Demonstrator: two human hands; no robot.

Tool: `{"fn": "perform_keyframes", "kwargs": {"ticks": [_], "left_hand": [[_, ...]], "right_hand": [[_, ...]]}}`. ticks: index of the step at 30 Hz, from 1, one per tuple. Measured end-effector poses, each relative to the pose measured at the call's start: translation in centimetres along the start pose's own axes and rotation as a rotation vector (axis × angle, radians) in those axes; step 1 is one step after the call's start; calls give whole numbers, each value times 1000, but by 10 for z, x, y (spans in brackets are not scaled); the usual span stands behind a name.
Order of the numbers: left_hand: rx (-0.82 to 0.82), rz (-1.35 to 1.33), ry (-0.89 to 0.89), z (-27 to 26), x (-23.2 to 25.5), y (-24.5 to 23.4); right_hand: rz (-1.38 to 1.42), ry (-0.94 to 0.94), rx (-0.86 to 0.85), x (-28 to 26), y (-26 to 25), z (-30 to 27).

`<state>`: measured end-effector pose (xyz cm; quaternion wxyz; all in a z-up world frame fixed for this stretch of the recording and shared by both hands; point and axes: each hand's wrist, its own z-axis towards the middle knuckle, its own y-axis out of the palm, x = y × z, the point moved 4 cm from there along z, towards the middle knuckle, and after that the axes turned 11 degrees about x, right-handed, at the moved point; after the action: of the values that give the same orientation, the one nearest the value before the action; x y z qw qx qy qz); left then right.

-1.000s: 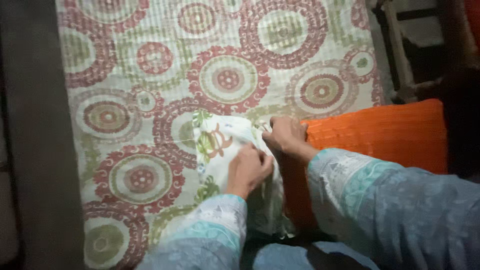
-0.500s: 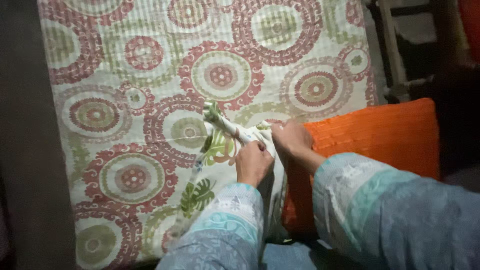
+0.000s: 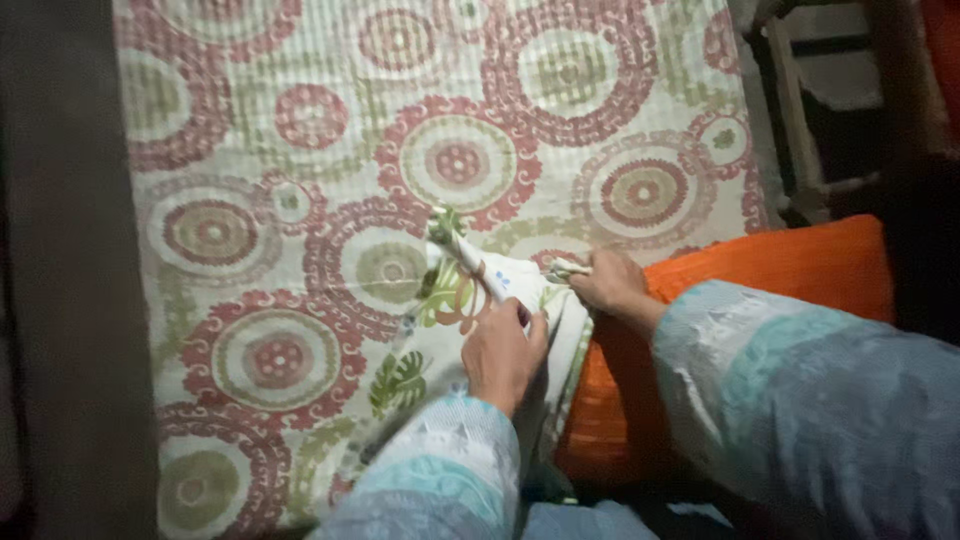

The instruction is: The person inserts an orange pillow into a white pillowcase with a green leaf pattern. They align the corners, push the pillow inside, and smooth the case to fit snugly. The finished pillow is placed on a patterned bedsheet.

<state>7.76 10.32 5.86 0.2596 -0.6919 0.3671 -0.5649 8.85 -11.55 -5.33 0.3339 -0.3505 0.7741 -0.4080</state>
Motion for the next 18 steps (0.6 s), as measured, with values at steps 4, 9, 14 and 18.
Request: {"fn": "perform_keyframes", "kwargs": {"ticks": [4, 9, 14, 18], "left_hand": [[84, 45, -71, -23, -20, -17], [202, 208, -37, -52, -51, -40], [236, 256, -65, -94, -65, -30], [46, 57, -151, -102, -48, 8]], "right_hand": [[170, 130, 132, -33, -19, -34], [12, 4, 278, -81, -55, -103], [-54, -19, 108, -88, -37, -164], [41, -189, 115, -43, -25, -144]]}}
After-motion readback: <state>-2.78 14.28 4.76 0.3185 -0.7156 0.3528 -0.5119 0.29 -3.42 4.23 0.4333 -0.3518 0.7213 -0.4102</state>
